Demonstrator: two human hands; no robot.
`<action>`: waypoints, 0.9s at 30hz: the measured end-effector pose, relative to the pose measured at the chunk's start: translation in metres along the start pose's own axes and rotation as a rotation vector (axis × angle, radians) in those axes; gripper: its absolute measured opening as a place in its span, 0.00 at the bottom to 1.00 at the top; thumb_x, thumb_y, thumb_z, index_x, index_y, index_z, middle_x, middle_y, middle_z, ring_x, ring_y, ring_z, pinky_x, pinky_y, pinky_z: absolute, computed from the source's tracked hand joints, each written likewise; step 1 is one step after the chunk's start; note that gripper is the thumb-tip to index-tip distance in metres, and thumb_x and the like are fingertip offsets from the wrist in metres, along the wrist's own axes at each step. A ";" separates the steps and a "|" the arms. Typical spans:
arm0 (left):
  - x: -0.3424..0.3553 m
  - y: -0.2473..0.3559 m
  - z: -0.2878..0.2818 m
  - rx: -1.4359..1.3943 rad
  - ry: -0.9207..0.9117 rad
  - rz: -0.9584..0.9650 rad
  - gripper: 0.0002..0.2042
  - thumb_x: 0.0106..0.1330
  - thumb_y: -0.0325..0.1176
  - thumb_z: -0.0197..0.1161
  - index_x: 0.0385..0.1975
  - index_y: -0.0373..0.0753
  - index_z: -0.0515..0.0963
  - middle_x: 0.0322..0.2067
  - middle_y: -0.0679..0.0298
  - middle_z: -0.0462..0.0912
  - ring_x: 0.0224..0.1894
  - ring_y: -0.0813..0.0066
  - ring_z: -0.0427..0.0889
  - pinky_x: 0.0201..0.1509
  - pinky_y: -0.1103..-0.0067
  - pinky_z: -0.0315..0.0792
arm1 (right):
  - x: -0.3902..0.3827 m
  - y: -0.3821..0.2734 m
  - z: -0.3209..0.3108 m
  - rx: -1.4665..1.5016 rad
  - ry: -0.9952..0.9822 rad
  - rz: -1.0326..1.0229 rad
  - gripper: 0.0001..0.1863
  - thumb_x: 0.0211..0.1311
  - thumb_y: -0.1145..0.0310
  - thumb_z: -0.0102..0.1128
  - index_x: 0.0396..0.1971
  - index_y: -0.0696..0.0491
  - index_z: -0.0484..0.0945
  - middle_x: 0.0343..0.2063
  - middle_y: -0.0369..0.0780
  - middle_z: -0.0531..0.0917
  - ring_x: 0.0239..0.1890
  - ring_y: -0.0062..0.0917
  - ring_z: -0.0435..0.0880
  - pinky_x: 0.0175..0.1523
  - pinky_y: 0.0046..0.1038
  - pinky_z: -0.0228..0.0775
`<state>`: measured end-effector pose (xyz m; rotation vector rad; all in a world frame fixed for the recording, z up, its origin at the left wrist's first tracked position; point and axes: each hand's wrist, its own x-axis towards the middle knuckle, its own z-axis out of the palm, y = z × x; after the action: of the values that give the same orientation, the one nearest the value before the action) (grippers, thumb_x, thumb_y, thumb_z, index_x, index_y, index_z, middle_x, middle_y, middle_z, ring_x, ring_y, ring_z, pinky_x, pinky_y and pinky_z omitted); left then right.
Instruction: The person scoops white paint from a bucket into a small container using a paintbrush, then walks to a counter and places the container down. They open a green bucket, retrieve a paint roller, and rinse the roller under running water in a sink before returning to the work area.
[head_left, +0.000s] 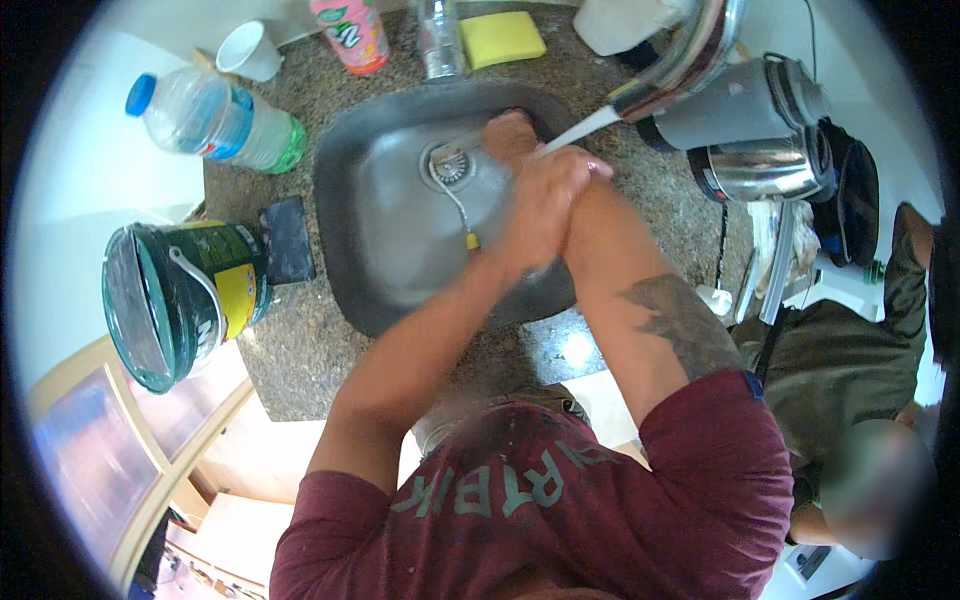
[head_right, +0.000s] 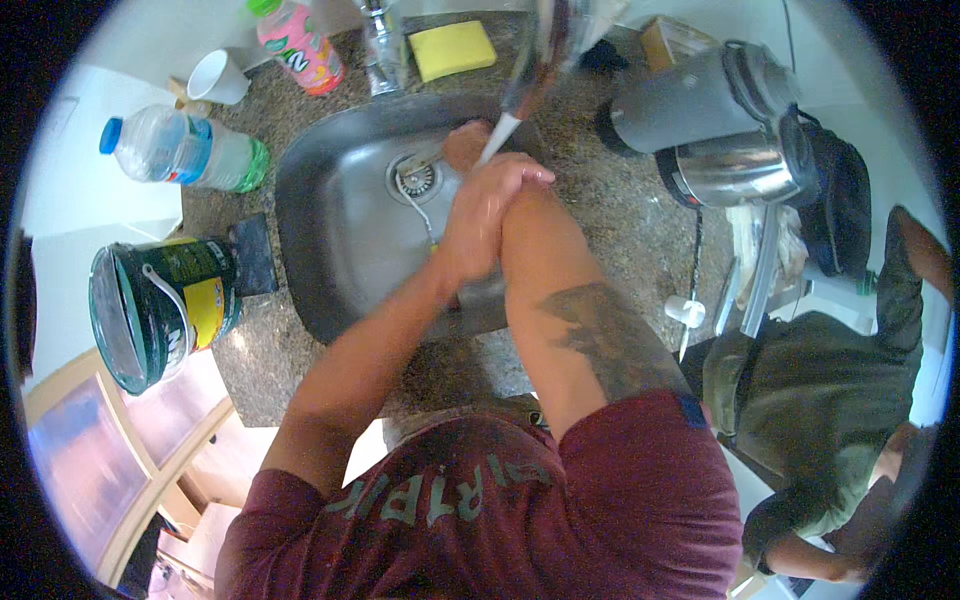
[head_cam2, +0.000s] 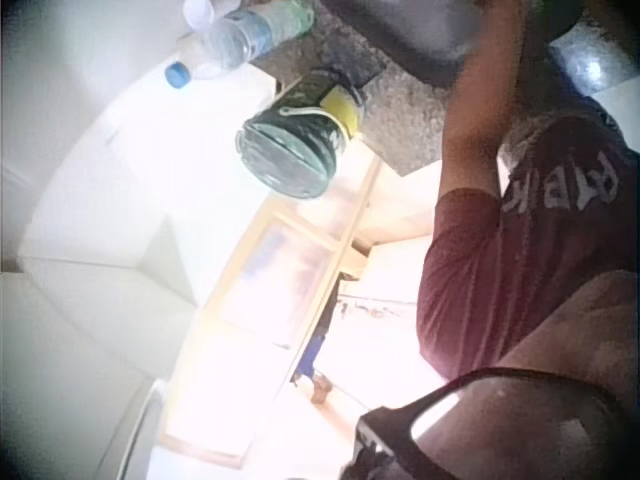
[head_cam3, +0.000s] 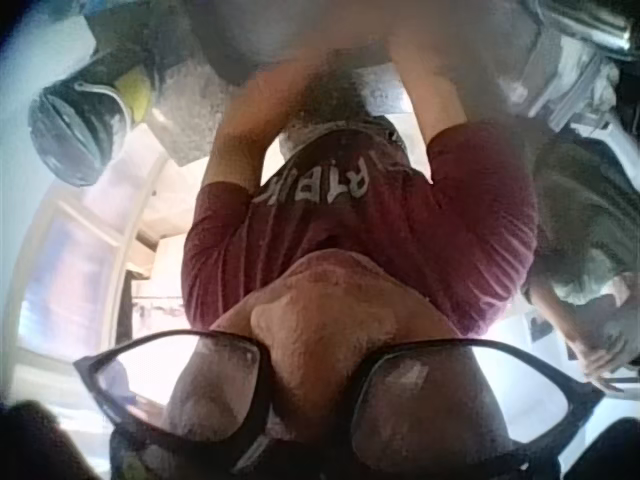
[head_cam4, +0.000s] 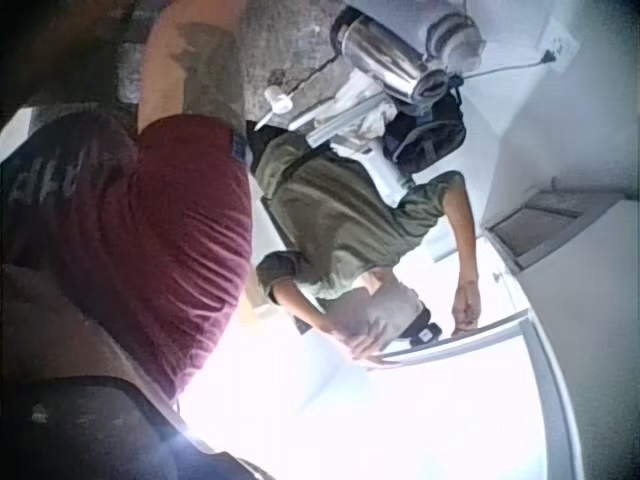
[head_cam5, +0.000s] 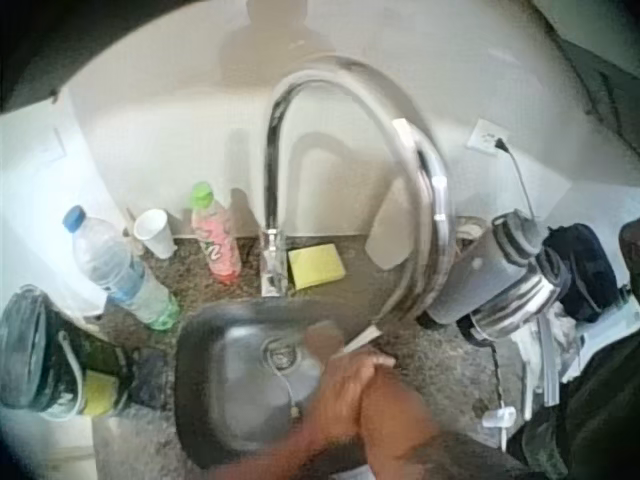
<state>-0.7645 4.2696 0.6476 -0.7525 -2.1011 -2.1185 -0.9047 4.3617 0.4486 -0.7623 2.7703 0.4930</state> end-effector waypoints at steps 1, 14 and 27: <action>0.004 -0.058 -0.023 0.017 -0.034 -0.020 0.15 0.74 0.38 0.48 0.45 0.39 0.82 0.48 0.49 0.82 0.57 0.52 0.77 0.66 0.63 0.67 | 0.011 -0.015 -0.029 -0.011 -0.016 -0.077 0.11 0.61 0.64 0.60 0.35 0.51 0.90 0.36 0.43 0.90 0.39 0.40 0.90 0.45 0.40 0.82; -0.011 -0.185 0.017 0.780 0.242 -0.360 0.27 0.77 0.43 0.43 0.71 0.37 0.60 0.74 0.39 0.50 0.76 0.31 0.43 0.79 0.51 0.41 | -0.052 -0.018 -0.033 -0.220 0.713 -0.273 0.24 0.64 0.62 0.54 0.57 0.57 0.77 0.53 0.50 0.80 0.65 0.46 0.71 0.67 0.48 0.62; -0.030 -0.179 -0.074 1.089 0.014 -0.602 0.20 0.62 0.42 0.67 0.53 0.45 0.81 0.52 0.54 0.79 0.61 0.51 0.72 0.67 0.59 0.64 | -0.069 -0.076 0.032 1.362 0.106 0.797 0.15 0.71 0.63 0.51 0.49 0.54 0.77 0.40 0.45 0.81 0.38 0.37 0.81 0.42 0.39 0.75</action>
<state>-0.8272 4.2022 0.4748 0.0475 -3.1387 -0.7148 -0.8026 4.3438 0.4208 0.6283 2.5100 -1.2518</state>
